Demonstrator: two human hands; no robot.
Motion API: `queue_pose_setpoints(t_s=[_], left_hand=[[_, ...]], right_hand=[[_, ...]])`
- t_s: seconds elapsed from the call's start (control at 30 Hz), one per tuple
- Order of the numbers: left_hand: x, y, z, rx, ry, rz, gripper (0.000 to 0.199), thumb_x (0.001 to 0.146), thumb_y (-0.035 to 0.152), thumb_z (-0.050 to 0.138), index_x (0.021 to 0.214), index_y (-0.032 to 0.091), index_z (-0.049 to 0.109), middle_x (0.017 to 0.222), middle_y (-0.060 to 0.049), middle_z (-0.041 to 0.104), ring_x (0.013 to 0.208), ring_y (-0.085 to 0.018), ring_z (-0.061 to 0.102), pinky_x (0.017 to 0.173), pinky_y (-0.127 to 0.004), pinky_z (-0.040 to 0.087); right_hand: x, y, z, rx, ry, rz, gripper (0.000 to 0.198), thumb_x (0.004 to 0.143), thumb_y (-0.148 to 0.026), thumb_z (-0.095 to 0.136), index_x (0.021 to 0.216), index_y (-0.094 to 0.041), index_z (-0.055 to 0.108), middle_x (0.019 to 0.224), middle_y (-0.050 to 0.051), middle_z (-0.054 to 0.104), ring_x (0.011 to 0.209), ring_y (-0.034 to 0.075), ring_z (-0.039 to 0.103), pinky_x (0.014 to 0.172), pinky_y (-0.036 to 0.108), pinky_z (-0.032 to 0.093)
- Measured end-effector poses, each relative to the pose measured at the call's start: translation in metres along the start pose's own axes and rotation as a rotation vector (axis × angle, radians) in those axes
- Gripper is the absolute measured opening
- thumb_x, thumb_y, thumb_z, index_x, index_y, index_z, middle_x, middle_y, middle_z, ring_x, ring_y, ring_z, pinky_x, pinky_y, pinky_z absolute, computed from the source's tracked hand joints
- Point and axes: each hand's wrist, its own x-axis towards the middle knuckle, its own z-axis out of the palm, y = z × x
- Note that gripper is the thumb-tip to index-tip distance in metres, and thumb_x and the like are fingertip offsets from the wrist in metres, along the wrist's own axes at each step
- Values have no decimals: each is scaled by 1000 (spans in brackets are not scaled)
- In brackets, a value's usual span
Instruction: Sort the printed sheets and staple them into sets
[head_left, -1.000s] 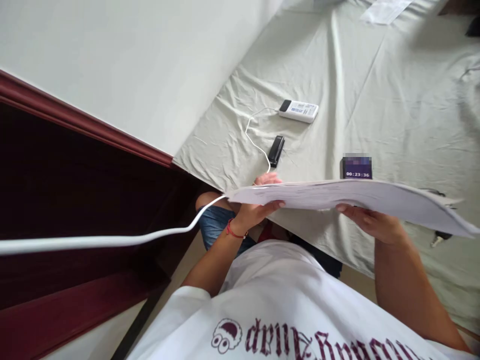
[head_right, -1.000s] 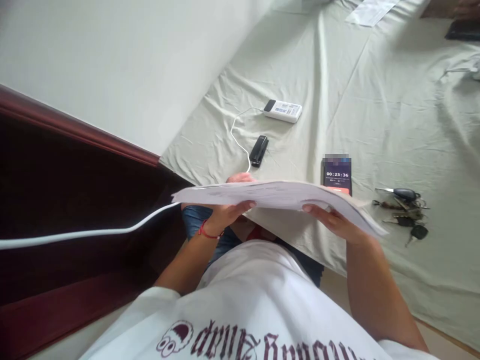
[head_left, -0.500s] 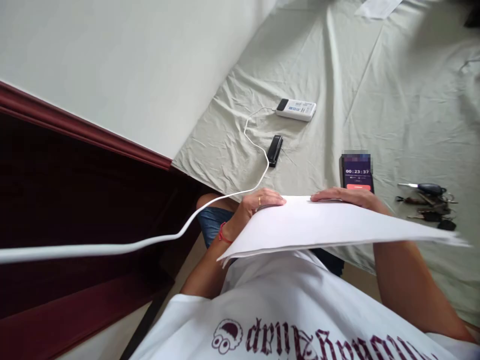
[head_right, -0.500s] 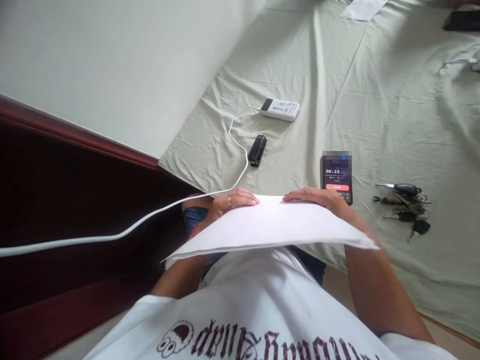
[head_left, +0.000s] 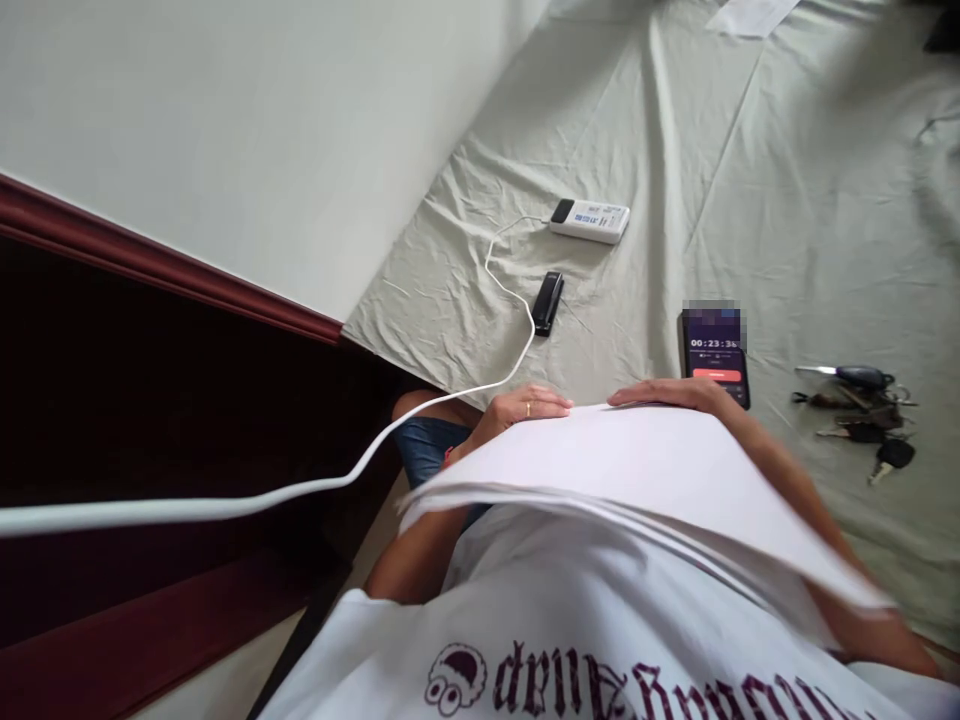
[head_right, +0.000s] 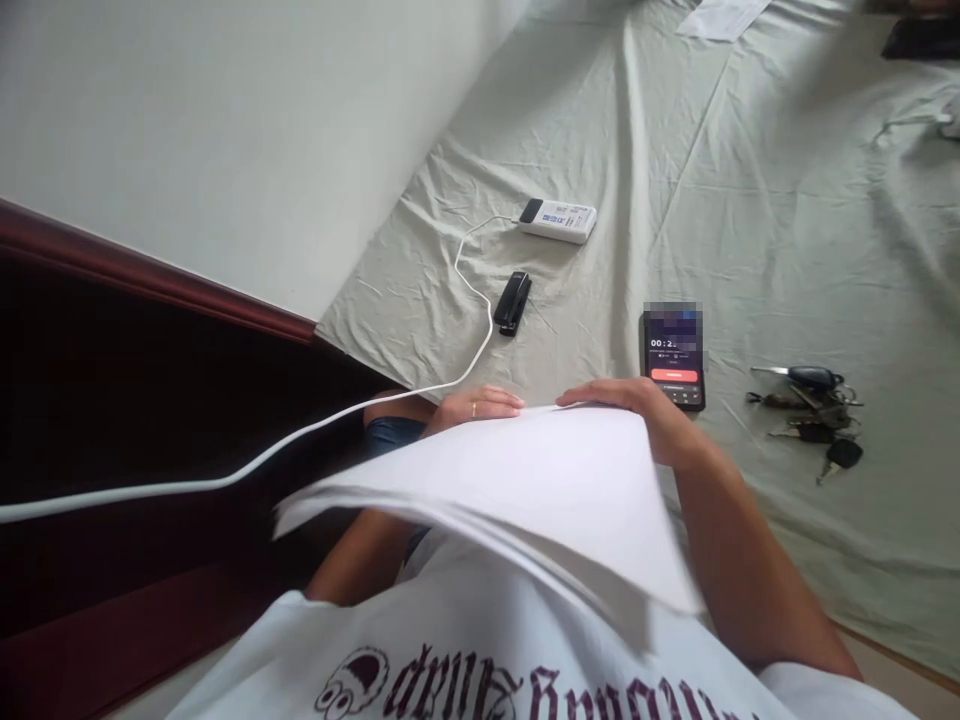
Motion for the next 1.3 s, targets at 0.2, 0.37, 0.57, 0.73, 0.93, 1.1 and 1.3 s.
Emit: queue_pose_setpoints(t_s=[0.2, 0.37, 0.57, 0.73, 0.93, 1.1, 1.3], left_hand=[[3, -4, -2, 236, -42, 75, 32, 87, 46, 76, 108, 23, 82, 114, -12, 80, 111, -35, 72, 106, -54, 55], [-13, -11, 8, 283, 173, -69, 42, 81, 41, 84, 119, 26, 77, 117, -8, 79, 123, -34, 67, 113, -50, 52], [-33, -41, 35, -323, 77, -406, 57, 77, 48, 87, 125, 20, 74, 131, -13, 75, 125, -34, 68, 114, -56, 50], [-23, -51, 45, -522, 155, -407, 58, 78, 49, 87, 125, 19, 74, 130, -14, 76, 125, -34, 69, 114, -54, 50], [8, -37, 48, -670, 333, -380, 58, 70, 45, 93, 118, 19, 76, 130, -12, 76, 125, -34, 69, 113, -54, 51], [20, -40, 58, -709, 380, -491, 54, 68, 43, 95, 112, 16, 78, 120, -12, 80, 119, -34, 72, 115, -56, 49], [26, -49, 58, -760, 382, -615, 42, 70, 45, 92, 95, 14, 79, 104, -14, 82, 116, -35, 74, 112, -54, 53]], right_hand=[[2, 18, 5, 13, -6, 35, 44, 89, -55, 69, 118, -24, 80, 122, 7, 79, 114, 34, 74, 102, 45, 60], [-3, 24, 20, -83, 249, 29, 32, 90, -52, 72, 115, -32, 79, 116, 2, 80, 116, 31, 73, 106, 45, 59], [-24, 42, 16, 172, 171, 100, 39, 92, -54, 71, 121, -29, 79, 115, 3, 81, 115, 32, 74, 98, 43, 64], [-38, 60, 17, 301, 141, 281, 44, 94, -58, 68, 118, -24, 81, 116, 6, 81, 109, 30, 77, 95, 43, 65], [-37, 58, 23, 317, 138, 321, 45, 91, -58, 72, 115, -21, 81, 119, 7, 80, 108, 31, 77, 94, 43, 64], [-27, 60, 29, 372, 319, 371, 44, 93, -61, 68, 110, -22, 81, 103, 6, 83, 98, 31, 80, 86, 42, 67], [-37, 62, 31, 534, 390, 429, 34, 92, -55, 71, 101, -24, 82, 86, 5, 83, 79, 30, 81, 74, 43, 70]])
